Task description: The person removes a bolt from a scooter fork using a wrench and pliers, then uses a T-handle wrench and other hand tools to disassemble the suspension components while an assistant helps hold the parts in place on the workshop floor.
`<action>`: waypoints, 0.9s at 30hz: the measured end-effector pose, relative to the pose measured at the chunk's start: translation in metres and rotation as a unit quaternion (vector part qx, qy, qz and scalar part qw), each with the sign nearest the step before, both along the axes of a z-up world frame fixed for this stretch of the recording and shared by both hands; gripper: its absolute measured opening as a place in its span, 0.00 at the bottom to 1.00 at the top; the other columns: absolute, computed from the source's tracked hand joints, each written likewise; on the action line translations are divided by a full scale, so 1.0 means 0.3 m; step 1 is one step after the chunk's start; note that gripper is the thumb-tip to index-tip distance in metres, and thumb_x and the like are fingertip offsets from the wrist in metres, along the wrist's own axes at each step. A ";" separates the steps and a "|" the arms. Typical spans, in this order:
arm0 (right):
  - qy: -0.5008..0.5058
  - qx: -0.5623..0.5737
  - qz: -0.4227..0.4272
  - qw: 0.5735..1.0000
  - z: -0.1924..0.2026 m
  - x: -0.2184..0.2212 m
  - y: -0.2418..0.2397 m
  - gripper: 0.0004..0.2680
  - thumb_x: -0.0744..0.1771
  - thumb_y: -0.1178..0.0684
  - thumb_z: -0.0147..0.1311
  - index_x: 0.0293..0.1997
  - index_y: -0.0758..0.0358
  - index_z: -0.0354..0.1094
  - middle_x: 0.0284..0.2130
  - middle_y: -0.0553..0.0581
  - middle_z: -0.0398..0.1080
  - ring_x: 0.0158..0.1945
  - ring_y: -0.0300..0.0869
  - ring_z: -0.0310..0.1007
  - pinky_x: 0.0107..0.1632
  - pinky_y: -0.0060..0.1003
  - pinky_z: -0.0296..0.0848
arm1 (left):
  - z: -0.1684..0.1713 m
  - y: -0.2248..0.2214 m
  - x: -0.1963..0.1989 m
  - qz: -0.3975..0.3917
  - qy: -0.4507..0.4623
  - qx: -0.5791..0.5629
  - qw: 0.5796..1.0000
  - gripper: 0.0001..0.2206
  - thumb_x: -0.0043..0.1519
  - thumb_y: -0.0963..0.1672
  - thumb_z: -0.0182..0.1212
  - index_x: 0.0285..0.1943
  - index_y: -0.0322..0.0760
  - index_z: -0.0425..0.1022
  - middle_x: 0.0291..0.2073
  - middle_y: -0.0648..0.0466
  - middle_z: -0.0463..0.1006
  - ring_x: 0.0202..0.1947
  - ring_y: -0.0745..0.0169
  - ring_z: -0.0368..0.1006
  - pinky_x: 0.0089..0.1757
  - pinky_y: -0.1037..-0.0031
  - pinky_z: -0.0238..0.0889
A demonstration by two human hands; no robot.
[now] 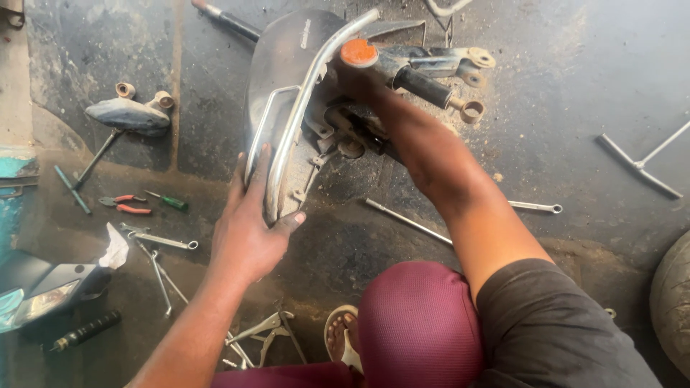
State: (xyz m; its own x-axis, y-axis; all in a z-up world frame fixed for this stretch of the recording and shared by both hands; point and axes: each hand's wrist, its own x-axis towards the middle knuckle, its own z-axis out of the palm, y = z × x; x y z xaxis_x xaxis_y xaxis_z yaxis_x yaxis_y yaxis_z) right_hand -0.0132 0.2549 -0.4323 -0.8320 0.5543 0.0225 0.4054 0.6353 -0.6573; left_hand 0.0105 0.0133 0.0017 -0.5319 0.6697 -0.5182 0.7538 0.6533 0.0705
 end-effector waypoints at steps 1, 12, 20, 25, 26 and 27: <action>0.007 0.000 0.007 1.000 0.008 0.002 -0.025 0.09 0.69 0.48 0.52 0.50 0.57 0.72 0.49 0.59 0.74 0.49 0.50 0.76 0.50 0.46 0.73 | -0.001 -0.001 0.000 0.005 -0.001 -0.006 1.000 0.51 0.51 0.50 0.74 0.79 0.67 0.35 0.79 0.48 0.41 0.70 0.37 0.55 0.62 0.51 0.57; -0.012 -0.027 -0.020 0.999 0.025 -0.019 -0.075 0.09 0.69 0.47 0.52 0.50 0.57 0.72 0.49 0.59 0.74 0.49 0.50 0.76 0.50 0.47 0.73 | -0.011 -0.016 -0.009 0.008 -0.004 -0.004 1.000 0.51 0.52 0.49 0.73 0.80 0.65 0.35 0.79 0.48 0.40 0.71 0.37 0.52 0.62 0.50 0.55; -0.020 -0.048 0.007 0.999 0.044 -0.070 -0.022 0.09 0.69 0.47 0.53 0.50 0.56 0.72 0.49 0.59 0.74 0.49 0.51 0.76 0.49 0.47 0.74 | -0.012 -0.014 -0.005 0.002 -0.005 0.022 1.000 0.51 0.51 0.49 0.74 0.80 0.64 0.37 0.78 0.46 0.42 0.72 0.37 0.53 0.61 0.50 0.58; -0.017 0.004 -0.042 0.999 0.030 -0.030 -0.063 0.09 0.69 0.47 0.53 0.50 0.56 0.72 0.49 0.59 0.74 0.49 0.51 0.76 0.49 0.47 0.74 | -0.009 -0.017 -0.004 0.004 -0.008 0.020 1.000 0.51 0.51 0.49 0.74 0.80 0.65 0.37 0.79 0.47 0.42 0.72 0.37 0.53 0.62 0.50 0.57; -0.011 0.008 -0.043 0.999 0.028 -0.021 -0.068 0.09 0.69 0.47 0.53 0.50 0.56 0.72 0.49 0.59 0.74 0.49 0.51 0.76 0.49 0.47 0.74 | -0.009 -0.016 -0.004 0.003 -0.006 0.018 1.000 0.51 0.51 0.49 0.74 0.80 0.65 0.37 0.79 0.47 0.42 0.72 0.37 0.53 0.62 0.50 0.57; -0.005 0.008 -0.043 0.999 0.027 -0.014 -0.066 0.09 0.69 0.46 0.53 0.50 0.56 0.72 0.49 0.59 0.74 0.49 0.51 0.76 0.49 0.47 0.74 | -0.010 -0.014 -0.003 0.003 -0.005 0.017 1.000 0.51 0.51 0.49 0.74 0.79 0.65 0.36 0.79 0.47 0.42 0.72 0.37 0.53 0.62 0.50 0.57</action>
